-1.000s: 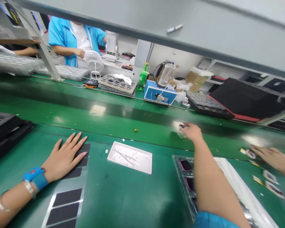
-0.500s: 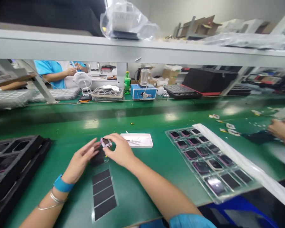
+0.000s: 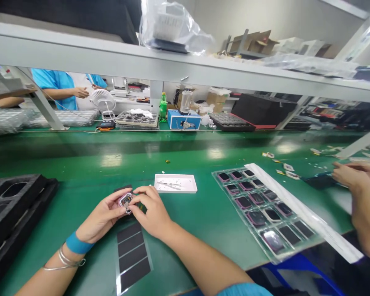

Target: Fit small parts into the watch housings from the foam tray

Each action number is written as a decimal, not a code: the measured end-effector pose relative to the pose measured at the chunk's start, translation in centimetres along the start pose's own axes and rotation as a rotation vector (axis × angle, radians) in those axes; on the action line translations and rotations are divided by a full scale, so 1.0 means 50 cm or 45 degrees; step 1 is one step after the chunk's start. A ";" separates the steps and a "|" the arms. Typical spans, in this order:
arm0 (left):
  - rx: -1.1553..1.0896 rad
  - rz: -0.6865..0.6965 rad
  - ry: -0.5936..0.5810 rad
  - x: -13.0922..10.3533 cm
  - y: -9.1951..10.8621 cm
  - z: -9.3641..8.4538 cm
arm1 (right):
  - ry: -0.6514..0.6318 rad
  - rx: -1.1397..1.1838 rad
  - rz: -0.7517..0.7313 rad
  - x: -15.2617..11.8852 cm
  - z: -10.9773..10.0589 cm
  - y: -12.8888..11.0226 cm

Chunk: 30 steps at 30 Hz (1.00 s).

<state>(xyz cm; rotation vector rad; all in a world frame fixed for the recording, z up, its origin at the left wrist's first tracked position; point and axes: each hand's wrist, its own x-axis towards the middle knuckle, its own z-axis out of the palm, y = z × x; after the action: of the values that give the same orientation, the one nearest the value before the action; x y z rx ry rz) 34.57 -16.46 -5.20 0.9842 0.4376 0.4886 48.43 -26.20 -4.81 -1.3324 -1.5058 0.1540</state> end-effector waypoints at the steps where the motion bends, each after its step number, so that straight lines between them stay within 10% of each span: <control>1: 0.019 0.033 -0.017 0.001 -0.001 -0.001 | -0.021 0.008 0.007 -0.001 -0.001 0.000; 30: 0.109 0.116 -0.059 0.000 0.002 -0.003 | -0.132 -0.093 -0.046 0.005 -0.021 -0.002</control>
<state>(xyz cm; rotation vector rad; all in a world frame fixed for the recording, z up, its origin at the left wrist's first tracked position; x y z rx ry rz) 34.48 -16.33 -5.20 1.0995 0.3762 0.5313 49.20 -26.59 -4.14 -1.3720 -1.6351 0.1483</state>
